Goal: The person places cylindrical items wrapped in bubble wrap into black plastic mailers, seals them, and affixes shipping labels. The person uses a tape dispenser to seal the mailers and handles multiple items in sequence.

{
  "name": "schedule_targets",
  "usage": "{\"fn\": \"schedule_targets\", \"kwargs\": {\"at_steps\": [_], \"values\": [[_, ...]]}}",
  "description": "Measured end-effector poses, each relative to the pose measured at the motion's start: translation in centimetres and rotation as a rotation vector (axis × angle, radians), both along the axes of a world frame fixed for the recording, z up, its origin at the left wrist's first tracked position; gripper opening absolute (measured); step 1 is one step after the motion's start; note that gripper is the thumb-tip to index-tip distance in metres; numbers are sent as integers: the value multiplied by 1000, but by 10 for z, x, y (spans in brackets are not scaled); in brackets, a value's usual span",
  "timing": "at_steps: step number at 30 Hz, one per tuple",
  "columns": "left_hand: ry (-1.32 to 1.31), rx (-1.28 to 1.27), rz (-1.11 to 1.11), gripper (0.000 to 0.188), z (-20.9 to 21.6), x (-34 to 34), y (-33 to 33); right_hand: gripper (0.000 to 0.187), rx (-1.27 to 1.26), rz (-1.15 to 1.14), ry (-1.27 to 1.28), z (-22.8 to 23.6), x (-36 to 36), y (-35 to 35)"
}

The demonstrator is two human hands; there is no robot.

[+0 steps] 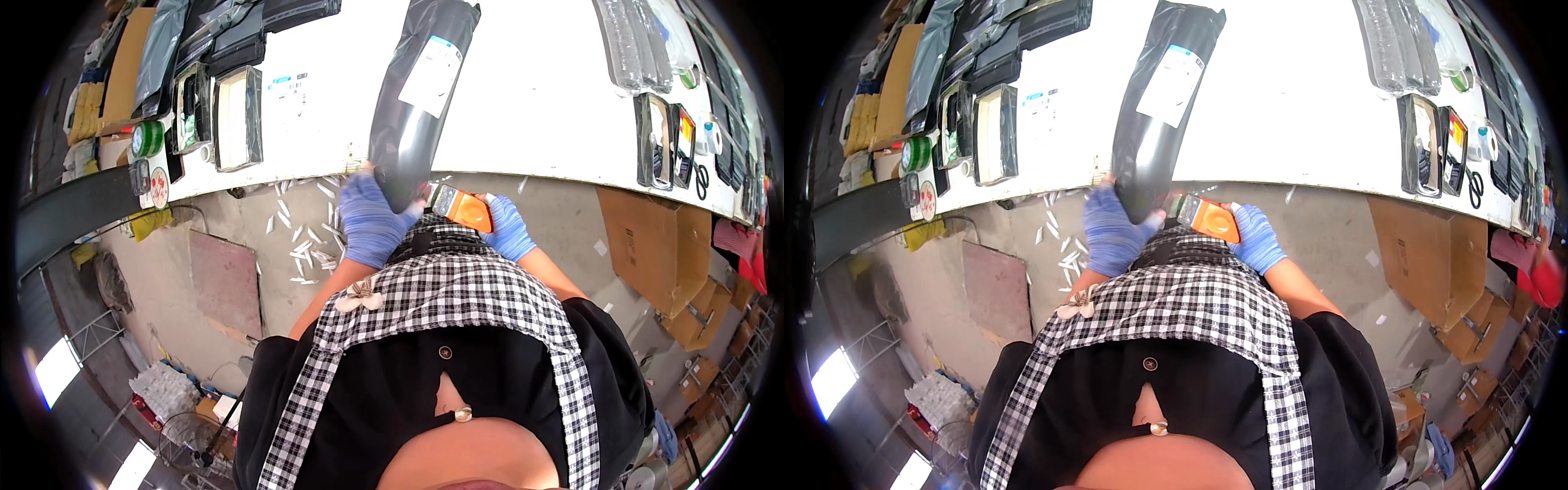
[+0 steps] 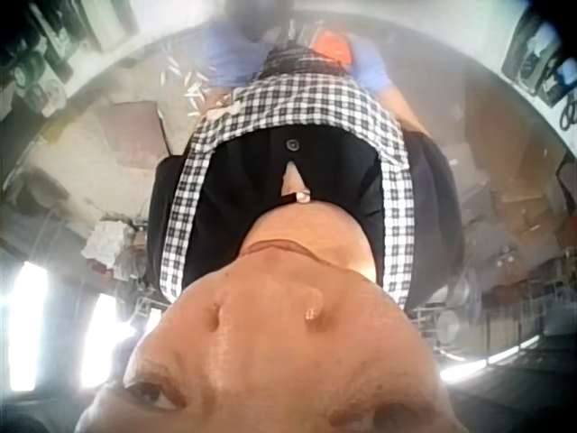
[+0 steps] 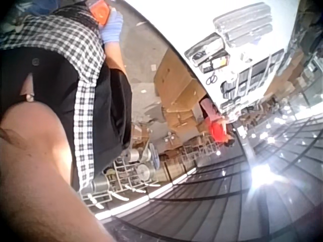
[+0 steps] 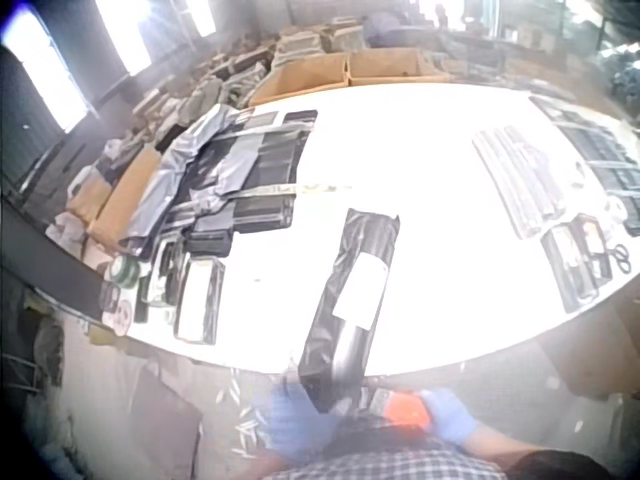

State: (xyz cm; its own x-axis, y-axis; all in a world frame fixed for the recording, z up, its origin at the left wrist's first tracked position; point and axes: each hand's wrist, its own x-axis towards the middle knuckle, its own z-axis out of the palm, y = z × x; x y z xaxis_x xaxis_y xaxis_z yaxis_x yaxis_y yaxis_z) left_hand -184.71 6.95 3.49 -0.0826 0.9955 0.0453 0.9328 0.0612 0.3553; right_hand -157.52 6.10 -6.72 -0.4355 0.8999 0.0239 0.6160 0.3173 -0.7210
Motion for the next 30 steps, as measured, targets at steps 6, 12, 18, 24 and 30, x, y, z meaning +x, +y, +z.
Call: {"fn": "schedule_targets", "kwargs": {"at_steps": [6, 12, 18, 24, 30], "values": [[-1461, -624, 133, 69, -54, -46, 0, 66, -52, 59, 342, -14, -23, 7], [-2082, -491, 432, 71, -86, -53, -29, 66, -101, 178, 126, 51, -77, 33], [-320, 276, -36, 83, -30, -46, -34, 70, -25, 151, 78, 78, -88, 33], [-238, 323, -44, 61, -36, -50, -10, 67, 136, 142, 118, 116, -74, 25], [-1066, 191, 121, 52, -67, -48, -11, 54, 34, 144, -107, 83, -15, -14]]}}
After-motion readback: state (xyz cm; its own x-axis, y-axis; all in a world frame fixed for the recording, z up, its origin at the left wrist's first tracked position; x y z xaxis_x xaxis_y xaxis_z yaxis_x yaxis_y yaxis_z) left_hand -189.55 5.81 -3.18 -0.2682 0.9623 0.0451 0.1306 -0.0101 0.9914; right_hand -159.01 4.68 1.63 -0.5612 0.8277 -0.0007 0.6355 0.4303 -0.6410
